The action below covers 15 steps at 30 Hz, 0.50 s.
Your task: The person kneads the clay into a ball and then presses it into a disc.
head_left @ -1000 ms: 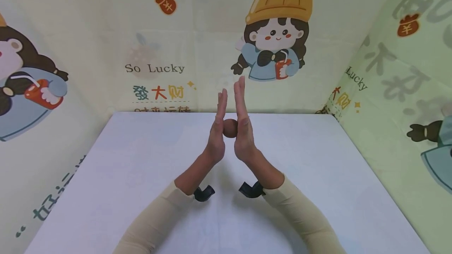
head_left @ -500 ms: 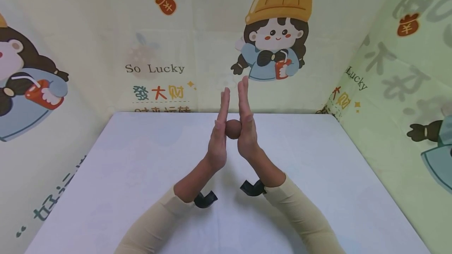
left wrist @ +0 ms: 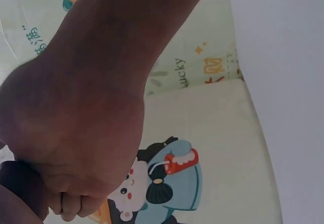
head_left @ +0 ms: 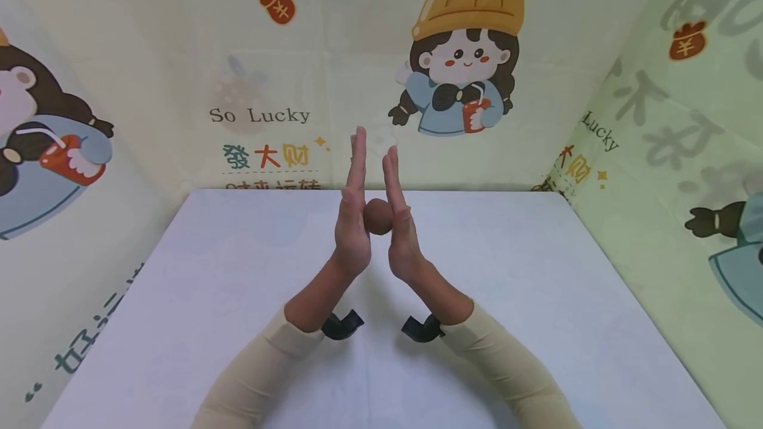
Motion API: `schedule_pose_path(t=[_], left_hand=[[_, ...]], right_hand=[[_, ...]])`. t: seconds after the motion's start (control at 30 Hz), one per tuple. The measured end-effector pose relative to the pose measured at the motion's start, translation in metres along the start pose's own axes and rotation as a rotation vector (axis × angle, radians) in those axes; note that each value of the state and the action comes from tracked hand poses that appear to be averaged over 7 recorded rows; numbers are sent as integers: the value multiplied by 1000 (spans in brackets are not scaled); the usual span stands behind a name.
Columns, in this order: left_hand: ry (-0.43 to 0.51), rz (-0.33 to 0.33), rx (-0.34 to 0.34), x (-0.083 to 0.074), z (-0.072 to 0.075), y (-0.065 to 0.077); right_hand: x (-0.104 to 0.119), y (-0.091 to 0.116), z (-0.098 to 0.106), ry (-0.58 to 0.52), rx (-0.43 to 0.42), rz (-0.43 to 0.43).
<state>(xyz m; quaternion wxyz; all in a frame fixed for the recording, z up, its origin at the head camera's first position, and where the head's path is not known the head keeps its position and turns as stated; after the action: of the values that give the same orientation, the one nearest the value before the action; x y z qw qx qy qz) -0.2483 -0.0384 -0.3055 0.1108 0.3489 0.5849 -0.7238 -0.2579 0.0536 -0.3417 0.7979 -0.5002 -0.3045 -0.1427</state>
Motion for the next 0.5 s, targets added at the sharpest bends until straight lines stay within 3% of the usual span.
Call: schedule_pose_path(t=[0.3, 0.5], left_hand=[[-13, -17, -75, 9, 18, -11], [14, 8, -131, 23, 27, -9]], right_hand=[[0, 7, -13, -35, 16, -37], [3, 9, -20, -40, 35, -24]])
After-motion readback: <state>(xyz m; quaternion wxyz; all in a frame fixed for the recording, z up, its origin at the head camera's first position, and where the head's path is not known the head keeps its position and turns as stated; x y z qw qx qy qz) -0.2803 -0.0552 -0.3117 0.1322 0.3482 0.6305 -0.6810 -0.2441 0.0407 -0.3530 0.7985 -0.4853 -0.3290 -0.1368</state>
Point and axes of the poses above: each hand's wrist, its own y-axis away from the middle knuckle, its own z-axis out of the back of the hand, x = y × z, the point moved 3 cm from there along -y, towards the middle knuckle, and after that the axes turned 13 degrees about x, right-handed, at the moved point
